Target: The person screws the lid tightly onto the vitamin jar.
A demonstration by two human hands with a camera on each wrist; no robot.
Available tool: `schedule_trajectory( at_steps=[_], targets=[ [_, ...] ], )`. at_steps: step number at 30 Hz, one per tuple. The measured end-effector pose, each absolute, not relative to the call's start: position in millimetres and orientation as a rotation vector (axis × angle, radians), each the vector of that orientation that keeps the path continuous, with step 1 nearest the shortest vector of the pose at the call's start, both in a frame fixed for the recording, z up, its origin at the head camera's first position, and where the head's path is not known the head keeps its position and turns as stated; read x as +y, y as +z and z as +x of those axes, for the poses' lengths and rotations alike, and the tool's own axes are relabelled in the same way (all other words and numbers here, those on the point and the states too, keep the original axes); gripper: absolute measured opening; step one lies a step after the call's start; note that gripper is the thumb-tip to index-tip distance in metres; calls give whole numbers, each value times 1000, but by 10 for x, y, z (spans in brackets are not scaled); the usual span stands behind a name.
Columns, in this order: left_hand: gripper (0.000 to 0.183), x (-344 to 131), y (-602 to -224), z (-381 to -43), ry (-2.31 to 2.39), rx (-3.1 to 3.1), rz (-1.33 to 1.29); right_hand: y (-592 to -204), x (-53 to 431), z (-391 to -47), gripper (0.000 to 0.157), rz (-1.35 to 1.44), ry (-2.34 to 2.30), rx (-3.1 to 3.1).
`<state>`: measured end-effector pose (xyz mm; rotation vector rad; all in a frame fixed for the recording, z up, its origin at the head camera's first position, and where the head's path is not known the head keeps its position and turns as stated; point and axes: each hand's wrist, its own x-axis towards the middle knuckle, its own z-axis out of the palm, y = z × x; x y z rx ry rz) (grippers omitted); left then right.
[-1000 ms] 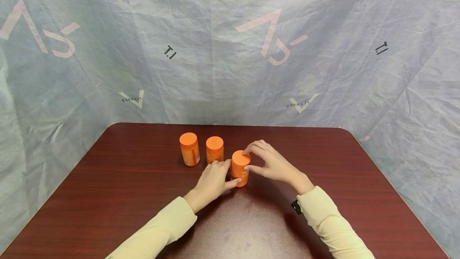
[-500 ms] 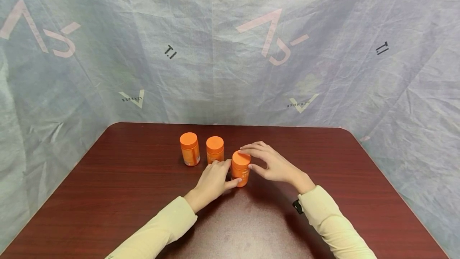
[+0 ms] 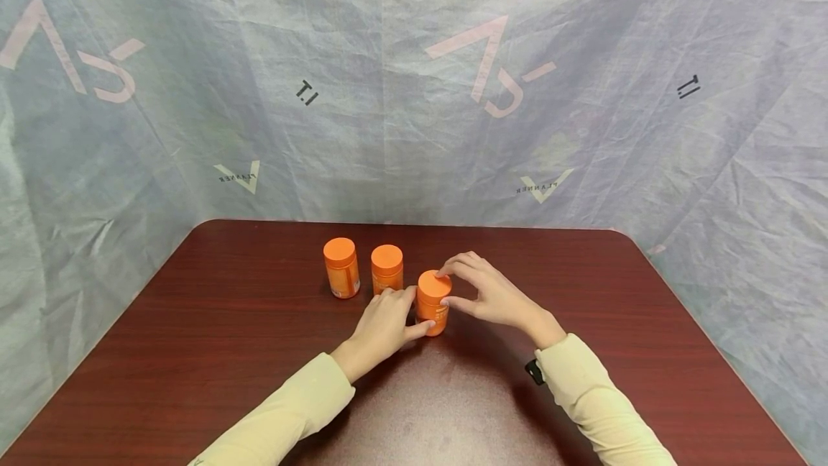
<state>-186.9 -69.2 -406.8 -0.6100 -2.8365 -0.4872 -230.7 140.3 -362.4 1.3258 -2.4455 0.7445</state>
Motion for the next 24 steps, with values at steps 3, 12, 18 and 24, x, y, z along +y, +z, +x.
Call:
schedule_trajectory(
  at_steps=[3,12,18,24],
  targets=[
    [54,-691,-4067,-1870,-488,-2832,-614,-3625,1404,-2304,38,1321,746,-2452],
    [56,-692,-4077,-1875,-476,-2829,-613,-3623,1430,-2313,41,1420,750,-2430],
    [57,-693,-4079,-1878,-469,-2833,-608,-3616,1431,-2311,41,1474,765,-2419],
    [56,-692,-4072,-1871,-458,-2828,-610,-3613,1432,-2312,37,1465,768,-2415]
  ],
)
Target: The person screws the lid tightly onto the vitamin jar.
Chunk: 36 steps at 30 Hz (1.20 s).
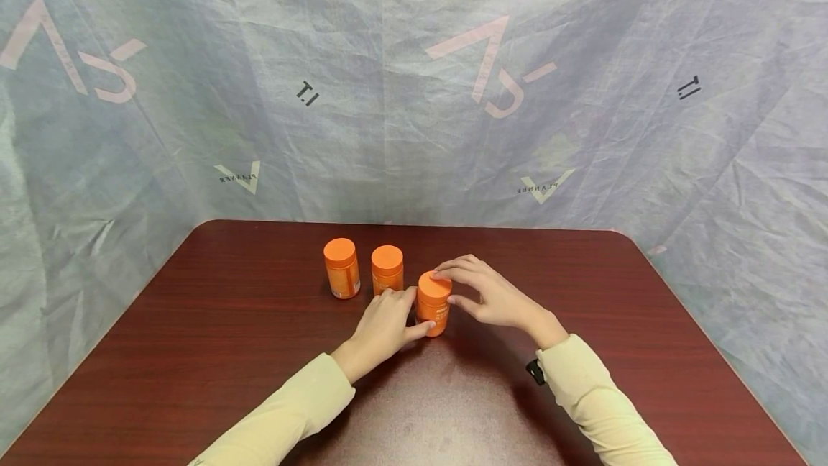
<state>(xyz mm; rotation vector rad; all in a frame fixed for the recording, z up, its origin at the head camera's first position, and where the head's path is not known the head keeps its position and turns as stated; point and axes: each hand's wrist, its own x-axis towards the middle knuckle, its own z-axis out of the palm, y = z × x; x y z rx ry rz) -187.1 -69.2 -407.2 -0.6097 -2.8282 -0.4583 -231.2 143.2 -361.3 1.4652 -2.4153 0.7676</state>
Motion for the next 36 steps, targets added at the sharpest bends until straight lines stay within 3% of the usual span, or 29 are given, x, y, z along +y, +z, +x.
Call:
schedule_trajectory(
  at_steps=[10,20,36],
  targets=[
    [55,-691,-4074,-1870,-480,-2825,-617,-3610,1406,-2308,35,1324,746,-2458],
    [56,-693,-4079,-1870,-494,-2836,-611,-3607,1443,-2313,49,1393,741,-2450],
    [56,-695,-4076,-1870,-479,-2836,-611,-3608,1442,-2322,40,1418,749,-2440]
  ],
)
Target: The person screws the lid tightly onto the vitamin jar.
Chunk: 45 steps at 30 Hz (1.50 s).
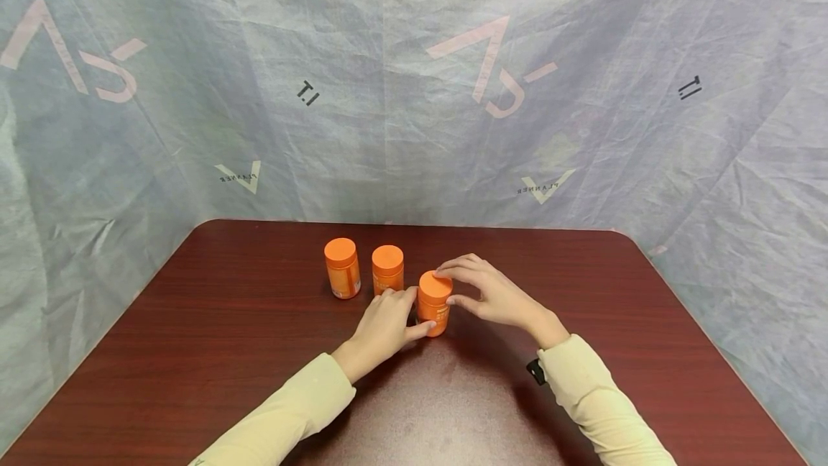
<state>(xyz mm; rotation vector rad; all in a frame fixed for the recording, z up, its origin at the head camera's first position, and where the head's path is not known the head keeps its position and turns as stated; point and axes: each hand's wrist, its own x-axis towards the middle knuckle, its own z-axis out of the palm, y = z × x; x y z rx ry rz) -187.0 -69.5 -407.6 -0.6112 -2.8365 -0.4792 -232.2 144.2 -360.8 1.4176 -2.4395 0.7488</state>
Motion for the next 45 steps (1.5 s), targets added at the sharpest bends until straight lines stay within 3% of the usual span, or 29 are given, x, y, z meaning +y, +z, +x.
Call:
schedule_trajectory(
  at_steps=[9,20,45],
  targets=[
    [56,-697,-4078,-1867,-471,-2826,-612,-3610,1429,-2322,37,1338,735,-2464],
    [54,-696,-4098,-1885,-487,-2807,-617,-3633,1430,-2325,47,1413,753,-2445],
    [53,-694,-4082,-1893,-486,-2826,-622,-3627,1410,-2316,39,1384,756,-2468]
  ],
)
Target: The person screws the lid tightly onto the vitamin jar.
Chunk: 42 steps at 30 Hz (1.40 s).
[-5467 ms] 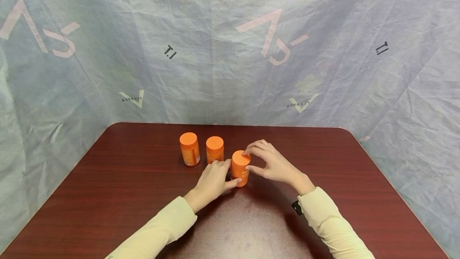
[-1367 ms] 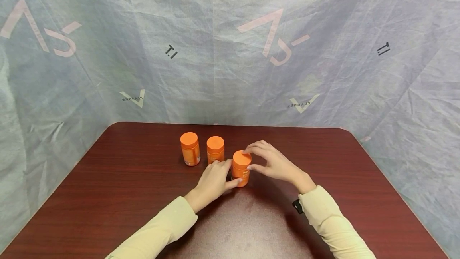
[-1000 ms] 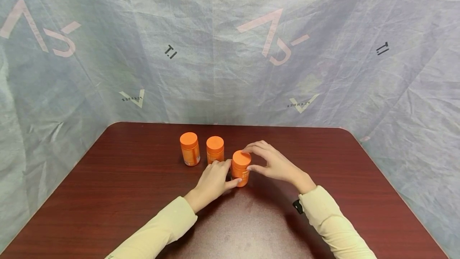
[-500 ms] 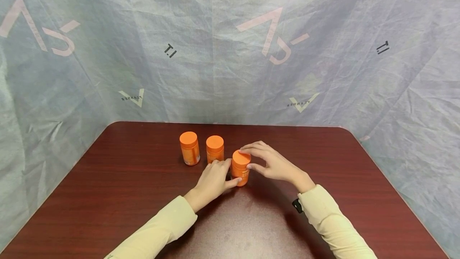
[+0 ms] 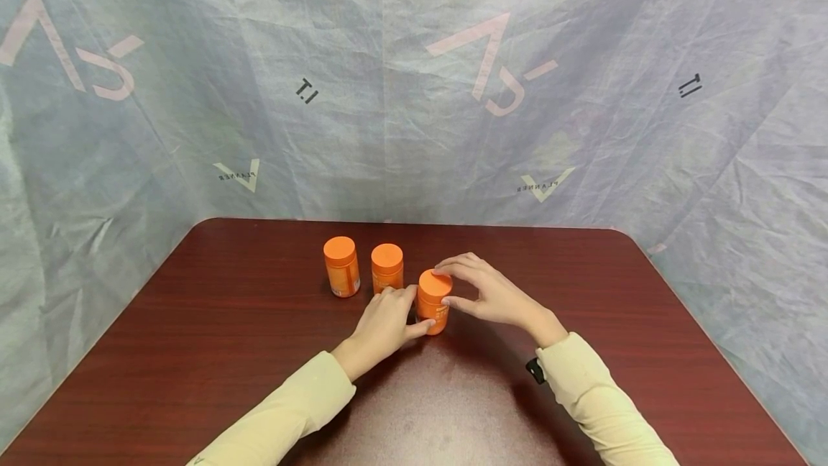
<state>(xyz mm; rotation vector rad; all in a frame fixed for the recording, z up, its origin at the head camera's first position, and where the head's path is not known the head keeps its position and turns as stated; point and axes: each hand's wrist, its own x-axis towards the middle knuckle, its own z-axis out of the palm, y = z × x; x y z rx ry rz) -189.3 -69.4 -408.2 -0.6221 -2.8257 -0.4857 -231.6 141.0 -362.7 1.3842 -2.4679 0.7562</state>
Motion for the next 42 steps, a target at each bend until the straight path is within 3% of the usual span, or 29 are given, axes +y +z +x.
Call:
schedule_trajectory(
  at_steps=[42],
  targets=[
    [50,-533,-4062,-1916,-418,-2813,-515,-3670,1461,-2371,38,1350,736,-2439]
  ],
)
